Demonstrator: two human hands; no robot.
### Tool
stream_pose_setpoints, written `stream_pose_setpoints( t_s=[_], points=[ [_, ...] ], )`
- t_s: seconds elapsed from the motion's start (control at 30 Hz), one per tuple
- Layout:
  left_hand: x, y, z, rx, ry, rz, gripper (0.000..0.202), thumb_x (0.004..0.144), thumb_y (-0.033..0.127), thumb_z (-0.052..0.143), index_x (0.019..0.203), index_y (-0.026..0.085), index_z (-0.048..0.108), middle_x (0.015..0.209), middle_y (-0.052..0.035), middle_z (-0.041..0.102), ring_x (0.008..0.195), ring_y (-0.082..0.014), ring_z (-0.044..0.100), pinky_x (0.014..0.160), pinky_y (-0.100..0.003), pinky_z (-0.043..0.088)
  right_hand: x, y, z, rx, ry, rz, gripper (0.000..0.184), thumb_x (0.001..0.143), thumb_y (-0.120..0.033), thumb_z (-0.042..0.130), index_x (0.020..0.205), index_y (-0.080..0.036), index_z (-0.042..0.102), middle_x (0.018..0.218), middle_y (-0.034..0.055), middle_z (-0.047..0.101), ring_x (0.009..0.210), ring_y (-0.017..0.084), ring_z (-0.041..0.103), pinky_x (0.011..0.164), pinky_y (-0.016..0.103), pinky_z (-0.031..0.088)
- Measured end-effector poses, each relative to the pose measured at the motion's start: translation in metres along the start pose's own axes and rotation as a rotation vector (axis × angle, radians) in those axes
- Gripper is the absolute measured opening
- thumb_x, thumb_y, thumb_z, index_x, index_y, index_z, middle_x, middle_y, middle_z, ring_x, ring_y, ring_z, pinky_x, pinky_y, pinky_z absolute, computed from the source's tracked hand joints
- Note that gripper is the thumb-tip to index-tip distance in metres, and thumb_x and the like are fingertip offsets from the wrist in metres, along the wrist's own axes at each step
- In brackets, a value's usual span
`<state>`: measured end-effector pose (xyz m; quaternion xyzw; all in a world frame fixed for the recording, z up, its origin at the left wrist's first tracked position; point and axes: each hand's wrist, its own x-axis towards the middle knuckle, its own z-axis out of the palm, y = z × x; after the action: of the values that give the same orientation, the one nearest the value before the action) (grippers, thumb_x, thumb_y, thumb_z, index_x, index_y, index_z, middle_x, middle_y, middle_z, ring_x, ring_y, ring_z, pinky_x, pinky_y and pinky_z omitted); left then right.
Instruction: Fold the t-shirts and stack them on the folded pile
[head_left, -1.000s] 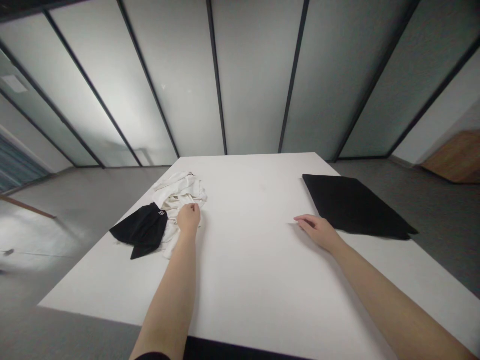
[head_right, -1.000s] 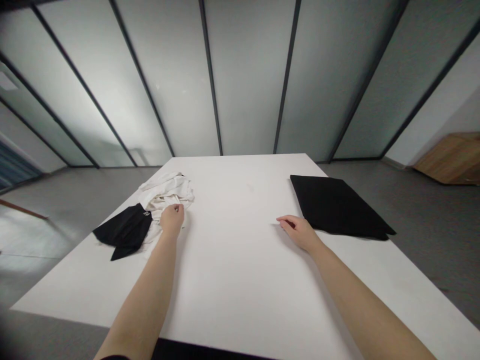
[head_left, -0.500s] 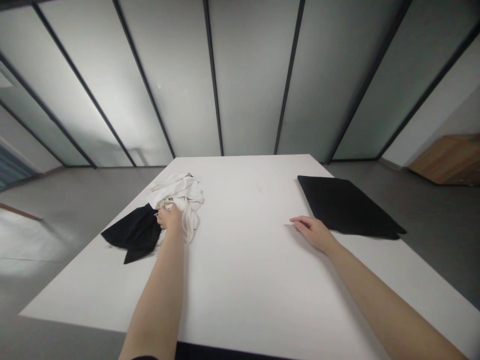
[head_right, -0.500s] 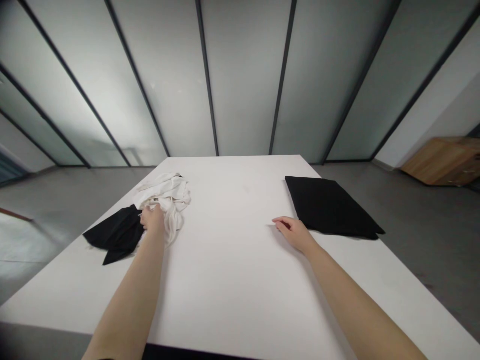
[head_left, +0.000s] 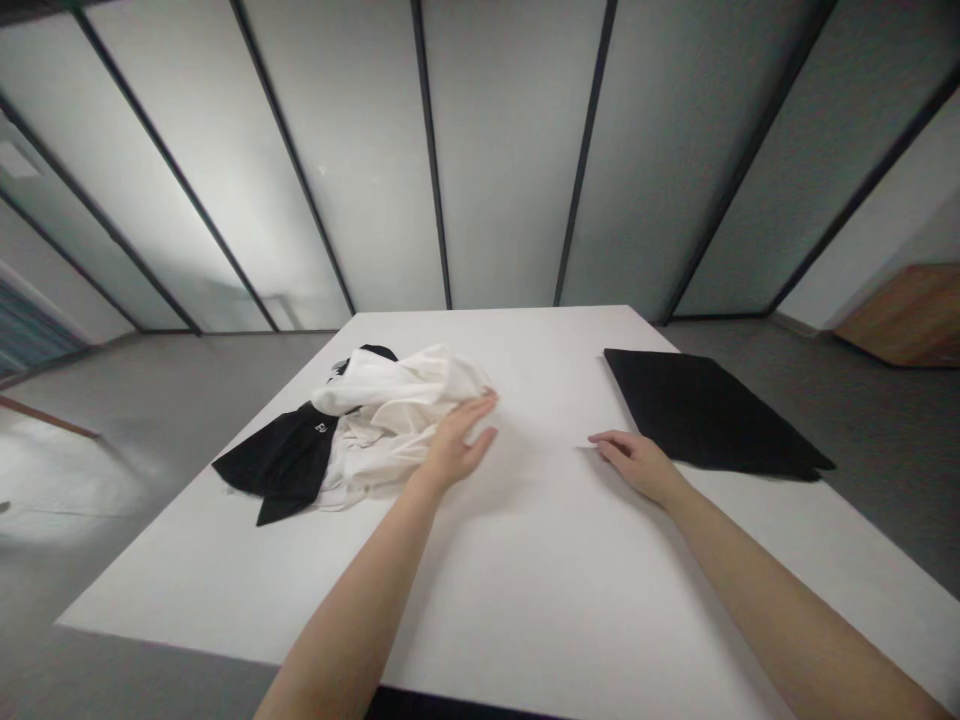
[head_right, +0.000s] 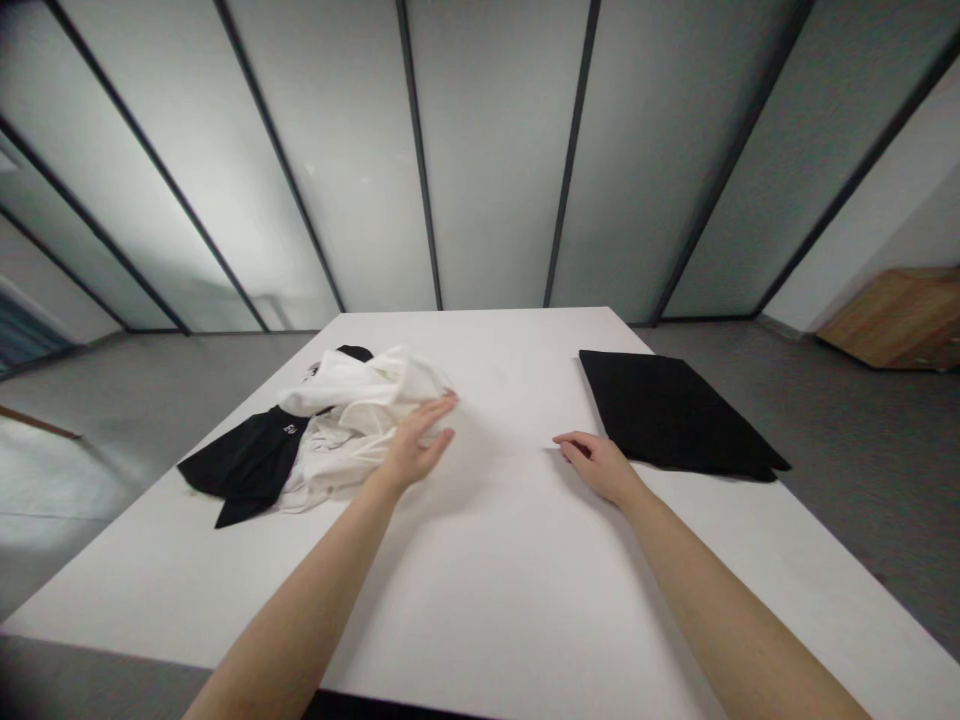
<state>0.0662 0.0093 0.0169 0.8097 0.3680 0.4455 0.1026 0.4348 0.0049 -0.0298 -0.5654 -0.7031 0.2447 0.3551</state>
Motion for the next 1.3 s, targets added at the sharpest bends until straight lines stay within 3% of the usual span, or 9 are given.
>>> stream_pose_setpoints(
  t_s=[0.1,0.17,0.37,0.63,0.77,0.93,1.1,1.2,1.3],
  points=[
    [-0.008,0.041,0.036,-0.145,-0.447,0.201,0.024,0.103,0.034,0.059,0.112,0.023,0.078,0.106,-0.0060,0.082,0.096,-0.0193,0.076,0.090,-0.030,0.057,0.000,0.003,0.000,0.037,-0.006,-0.019,0.033,0.087,-0.045,0.063,0.099,-0.023,0.084,0.103,0.0102,0.084,0.095,0.033,0.077,0.088,0.043,0.061],
    [-0.013,0.053,0.050,-0.112,-0.521,0.228,0.025,0.103,0.033,0.058,0.095,0.023,0.078,0.090,-0.0035,0.080,0.082,-0.0163,0.073,0.080,-0.027,0.054,-0.001,0.006,-0.001,0.090,-0.012,-0.035,0.030,0.080,-0.043,0.069,0.096,-0.022,0.084,0.103,0.0116,0.084,0.097,0.035,0.077,0.090,0.044,0.061],
    [-0.011,0.017,0.046,0.141,-0.197,-0.025,0.023,0.103,0.032,0.055,0.095,0.021,0.074,0.092,-0.0082,0.077,0.091,-0.0225,0.070,0.088,-0.035,0.052,0.001,0.013,-0.002,0.163,-0.001,-0.013,0.032,0.080,-0.043,0.069,0.097,-0.021,0.084,0.110,0.0129,0.083,0.107,0.040,0.075,0.098,0.049,0.059],
    [-0.023,-0.062,-0.013,0.677,-0.131,-0.880,0.044,0.102,0.046,0.052,0.137,0.023,0.068,0.159,-0.0181,0.054,0.148,-0.0457,0.043,0.117,-0.066,0.033,-0.002,0.015,0.003,0.245,0.053,0.001,0.061,0.099,-0.074,0.048,0.117,-0.025,0.080,0.131,0.0108,0.077,0.137,0.038,0.061,0.118,0.051,0.047],
    [-0.037,-0.087,-0.048,0.725,-0.053,-0.970,0.052,0.100,0.040,0.050,0.145,0.015,0.059,0.156,-0.0231,0.055,0.146,-0.0438,0.047,0.115,-0.060,0.039,-0.002,0.013,0.004,0.283,0.023,-0.024,0.074,0.092,-0.087,0.048,0.125,-0.026,0.074,0.135,0.0121,0.075,0.136,0.038,0.062,0.121,0.051,0.044],
    [-0.039,-0.101,-0.058,0.717,0.148,-1.074,0.060,0.096,0.041,0.057,0.144,0.005,0.053,0.144,-0.0305,0.060,0.138,-0.0445,0.055,0.114,-0.057,0.041,-0.003,0.003,0.007,0.215,0.014,0.023,0.067,0.090,-0.080,0.059,0.127,-0.024,0.070,0.128,0.0124,0.077,0.124,0.036,0.069,0.108,0.046,0.054],
    [-0.034,-0.107,-0.045,0.658,0.376,-0.904,0.063,0.093,0.029,0.059,0.148,0.002,0.046,0.145,-0.0325,0.054,0.139,-0.0425,0.053,0.115,-0.057,0.041,-0.004,-0.007,0.012,-0.006,0.040,0.127,0.042,0.090,-0.053,0.065,0.117,-0.022,0.074,0.106,0.0118,0.081,0.094,0.032,0.074,0.084,0.039,0.059],
    [-0.030,-0.100,-0.026,0.480,0.248,-0.607,0.052,0.096,0.030,0.056,0.145,0.010,0.053,0.142,-0.0242,0.059,0.142,-0.0367,0.051,0.121,-0.054,0.037,-0.001,-0.005,0.012,-0.075,0.052,0.133,0.036,0.089,-0.043,0.058,0.109,-0.020,0.077,0.094,0.0105,0.080,0.084,0.031,0.072,0.079,0.038,0.056],
    [-0.026,-0.078,0.003,0.295,-0.038,-0.359,0.057,0.101,0.042,0.056,0.152,0.016,0.050,0.149,-0.0189,0.059,0.141,-0.0317,0.054,0.120,-0.049,0.041,0.001,0.000,0.013,-0.041,0.086,0.087,0.036,0.090,-0.040,0.052,0.108,-0.021,0.076,0.100,0.0108,0.080,0.092,0.032,0.072,0.083,0.039,0.055]
  ],
)
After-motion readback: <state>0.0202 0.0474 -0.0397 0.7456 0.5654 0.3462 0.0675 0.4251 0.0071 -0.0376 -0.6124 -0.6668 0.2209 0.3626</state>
